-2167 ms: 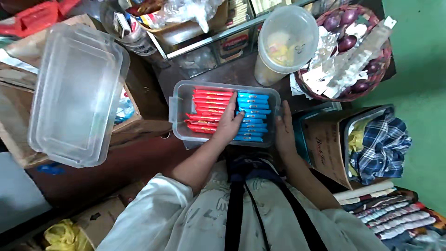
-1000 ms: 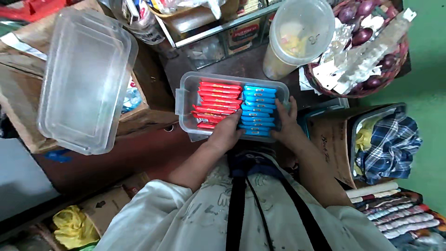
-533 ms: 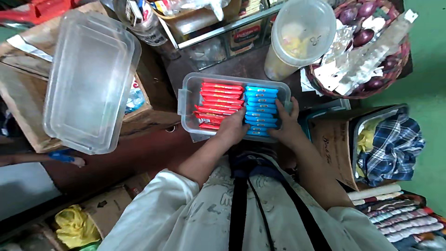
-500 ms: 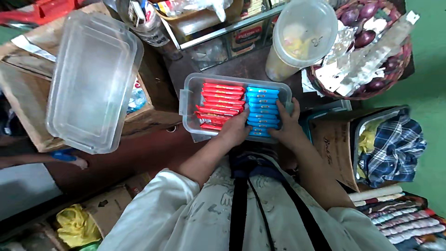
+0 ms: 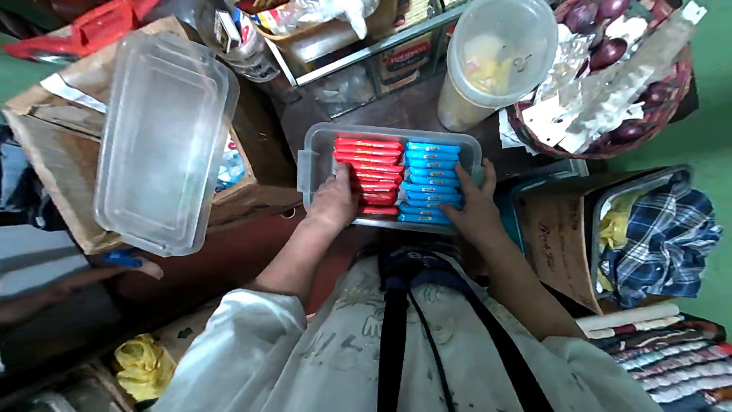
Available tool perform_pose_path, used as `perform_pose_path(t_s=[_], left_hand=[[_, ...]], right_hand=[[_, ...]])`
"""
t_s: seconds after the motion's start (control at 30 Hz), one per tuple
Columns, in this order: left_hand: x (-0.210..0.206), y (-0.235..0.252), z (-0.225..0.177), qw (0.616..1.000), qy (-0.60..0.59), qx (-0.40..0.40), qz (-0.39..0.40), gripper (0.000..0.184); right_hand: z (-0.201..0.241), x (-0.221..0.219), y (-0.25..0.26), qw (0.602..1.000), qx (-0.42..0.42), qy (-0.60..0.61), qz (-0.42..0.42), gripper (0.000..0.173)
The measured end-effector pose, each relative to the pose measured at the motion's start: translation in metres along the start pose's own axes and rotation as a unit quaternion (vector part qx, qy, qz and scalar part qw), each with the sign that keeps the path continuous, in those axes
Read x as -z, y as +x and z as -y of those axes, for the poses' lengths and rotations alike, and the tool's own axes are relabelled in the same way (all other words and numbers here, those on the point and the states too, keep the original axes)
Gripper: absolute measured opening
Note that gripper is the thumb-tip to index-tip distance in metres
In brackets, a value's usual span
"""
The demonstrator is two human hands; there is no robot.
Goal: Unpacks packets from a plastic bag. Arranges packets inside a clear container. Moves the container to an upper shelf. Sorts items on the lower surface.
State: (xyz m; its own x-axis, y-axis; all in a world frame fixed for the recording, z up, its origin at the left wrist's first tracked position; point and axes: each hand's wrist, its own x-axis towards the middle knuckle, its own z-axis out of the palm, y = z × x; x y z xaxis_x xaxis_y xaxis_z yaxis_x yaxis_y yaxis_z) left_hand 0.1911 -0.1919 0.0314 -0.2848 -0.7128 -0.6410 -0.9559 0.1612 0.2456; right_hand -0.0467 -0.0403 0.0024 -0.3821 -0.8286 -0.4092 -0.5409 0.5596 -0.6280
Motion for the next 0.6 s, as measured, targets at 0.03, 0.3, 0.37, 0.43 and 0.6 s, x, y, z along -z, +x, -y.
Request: perform_pose_path(t_s=[0.03, 0.3, 0.37, 0.43, 0.6], left_hand=[[-0.001, -0.001, 0.000, 0.999, -0.038, -0.011, -0.002, 0.066], [0.003, 0.011, 0.013, 0.980, -0.160, -0.020, -0.117, 0.064], [-0.004, 0.026, 0.013, 0.960, -0.262, 0.002, -0.093, 0.074], [-0.014, 0.041, 0.010, 0.929, -0.362, 0.014, -0.073, 0.076], [-0.024, 0.040, 0.008, 0.928, -0.369, -0.013, -0.050, 0.076]], right_hand=[[0.001, 0.000, 0.001, 1.000, -0.002, 0.000, 0.001, 0.081], [-0.001, 0.000, 0.000, 1.000, -0.001, 0.009, -0.006, 0.081], [0.001, 0.000, 0.000, 1.000, -0.005, 0.015, -0.007, 0.081], [0.001, -0.002, 0.001, 1.000, 0.001, 0.021, -0.016, 0.082], [-0.002, -0.003, 0.001, 0.999, 0.000, 0.024, -0.026, 0.089]])
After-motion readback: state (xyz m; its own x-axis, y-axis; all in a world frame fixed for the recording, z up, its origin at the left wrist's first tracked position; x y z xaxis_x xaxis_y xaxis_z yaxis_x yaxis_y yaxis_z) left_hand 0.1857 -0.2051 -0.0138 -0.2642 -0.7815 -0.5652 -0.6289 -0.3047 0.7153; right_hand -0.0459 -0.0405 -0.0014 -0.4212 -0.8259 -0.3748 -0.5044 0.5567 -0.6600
